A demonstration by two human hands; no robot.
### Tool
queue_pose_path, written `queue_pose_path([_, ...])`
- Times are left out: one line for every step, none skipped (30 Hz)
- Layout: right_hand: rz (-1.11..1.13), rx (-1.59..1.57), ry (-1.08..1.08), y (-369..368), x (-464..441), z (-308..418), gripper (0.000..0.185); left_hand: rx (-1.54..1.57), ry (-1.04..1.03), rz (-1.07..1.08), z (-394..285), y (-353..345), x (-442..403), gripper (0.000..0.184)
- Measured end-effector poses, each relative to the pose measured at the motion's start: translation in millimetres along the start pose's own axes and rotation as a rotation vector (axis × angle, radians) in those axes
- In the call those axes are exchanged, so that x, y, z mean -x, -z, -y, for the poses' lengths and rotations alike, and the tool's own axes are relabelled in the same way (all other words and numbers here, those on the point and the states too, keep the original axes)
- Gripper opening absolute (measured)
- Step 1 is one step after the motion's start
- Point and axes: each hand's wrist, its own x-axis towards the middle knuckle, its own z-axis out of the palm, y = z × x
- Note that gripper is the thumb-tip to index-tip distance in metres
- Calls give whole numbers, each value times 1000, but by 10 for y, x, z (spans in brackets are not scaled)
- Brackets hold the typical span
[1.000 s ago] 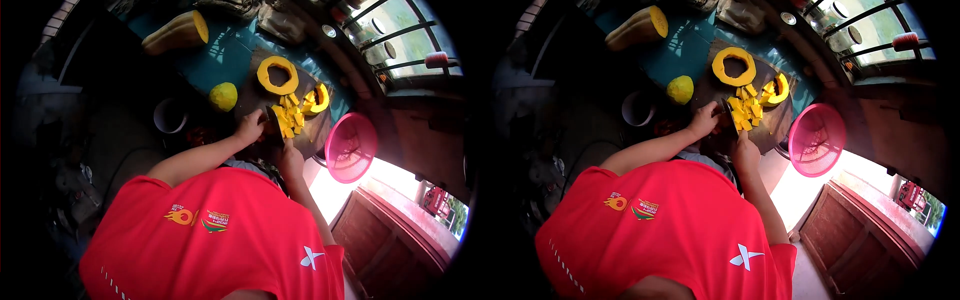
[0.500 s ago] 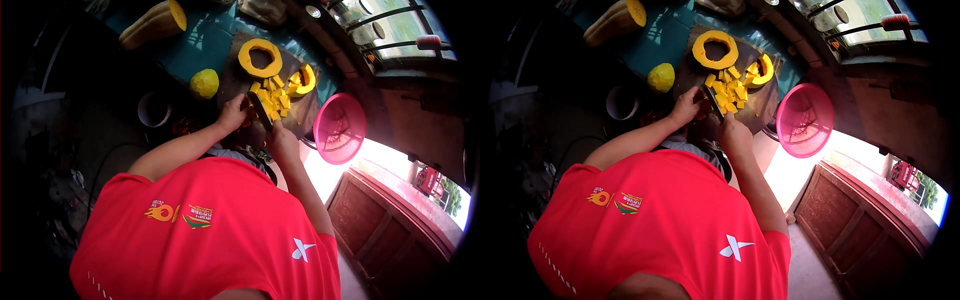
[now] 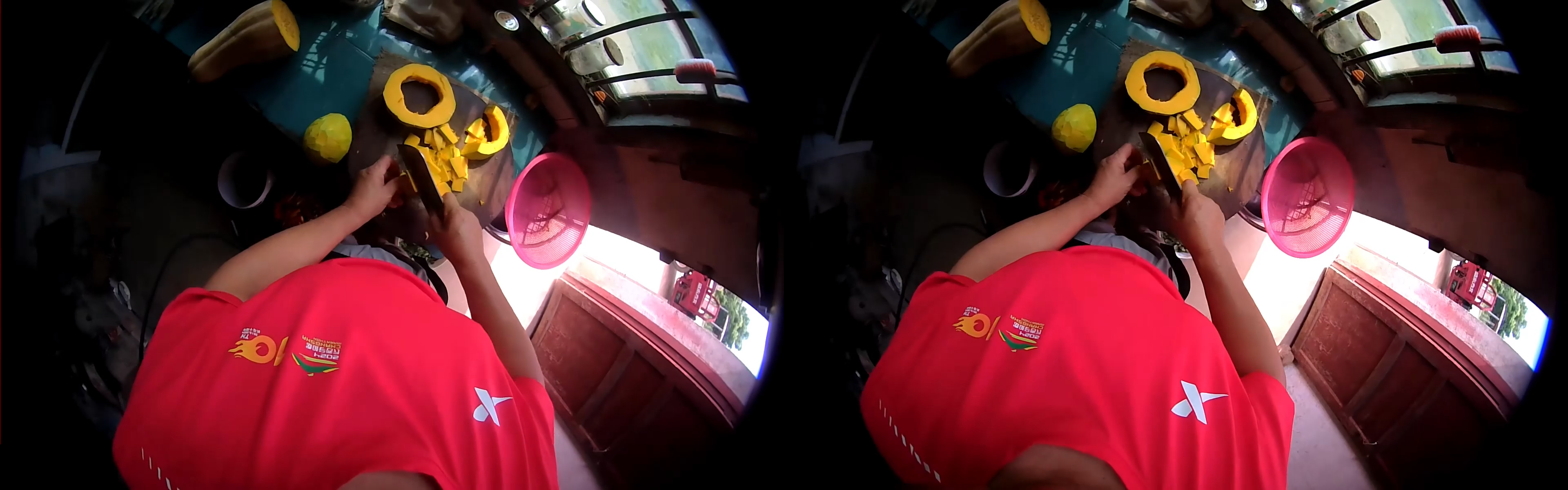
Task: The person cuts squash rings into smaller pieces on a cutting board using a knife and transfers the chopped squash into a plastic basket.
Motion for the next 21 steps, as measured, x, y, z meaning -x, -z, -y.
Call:
queue_pose_path([8,-2,0,43,20,27,25,-41,-67,-3,38,8,30,15])
queue_pose_path([26,23,-2,98,43,52,24,-43,-60,0,68,10,42,15])
queue_pose_path([39,48,-3,140,54,69,24,-43,-60,13,66,12,33,14])
queue_pose_path([38,45,-6,162,65,83,24,-43,-61,24,59,17,26,14])
queue_pose_path([60,78,13,176,73,96,22,-44,-61,24,54,17,27,14])
queue_pose_path([84,111,34,176,72,102,20,-47,-52,22,-2,11,44,14])
queue_pose_path([88,110,37,167,62,104,20,-49,-41,19,-31,6,53,14])
queue_pose_path([82,106,38,155,51,104,21,-49,-38,15,-23,5,50,14])
queue_pose_path([77,101,36,141,47,104,23,-49,-48,10,-12,4,53,14])
queue_pose_path([82,99,35,119,30,119,23,-50,-57,6,-2,1,57,14])
queue_pose_path([95,131,5,86,1,149,21,-51,-50,8,4,-3,50,14])
queue_pose_path([110,163,-28,49,0,178,19,-70,-81,-23,-3,-9,47,13])
queue_pose_path([113,162,-38,-40,26,159,19,-88,-114,-52,-6,-30,60,13])
queue_pose_path([69,138,-35,-164,8,109,19,-88,-121,-46,-18,-37,56,13])
queue_pose_path([21,118,-23,-186,-44,103,20,-66,-74,-40,-32,-30,38,13])
queue_pose_path([19,120,-21,-182,-30,80,20,-44,-17,-33,-23,-29,56,14])
queue_pose_path([13,95,-11,-176,-12,61,20,-42,-20,-34,6,-31,39,14])
queue_pose_path([9,69,2,-171,-5,57,21,-44,-33,-31,25,-24,20,13])
queue_pose_path([11,69,3,-159,15,47,21,-46,-42,-24,51,-16,24,11])
queue_pose_path([3,14,-27,-121,11,31,23,-47,-44,-25,70,-4,17,11])
queue_pose_path([-3,-40,-57,-75,4,19,25,-32,-18,0,53,5,23,11])
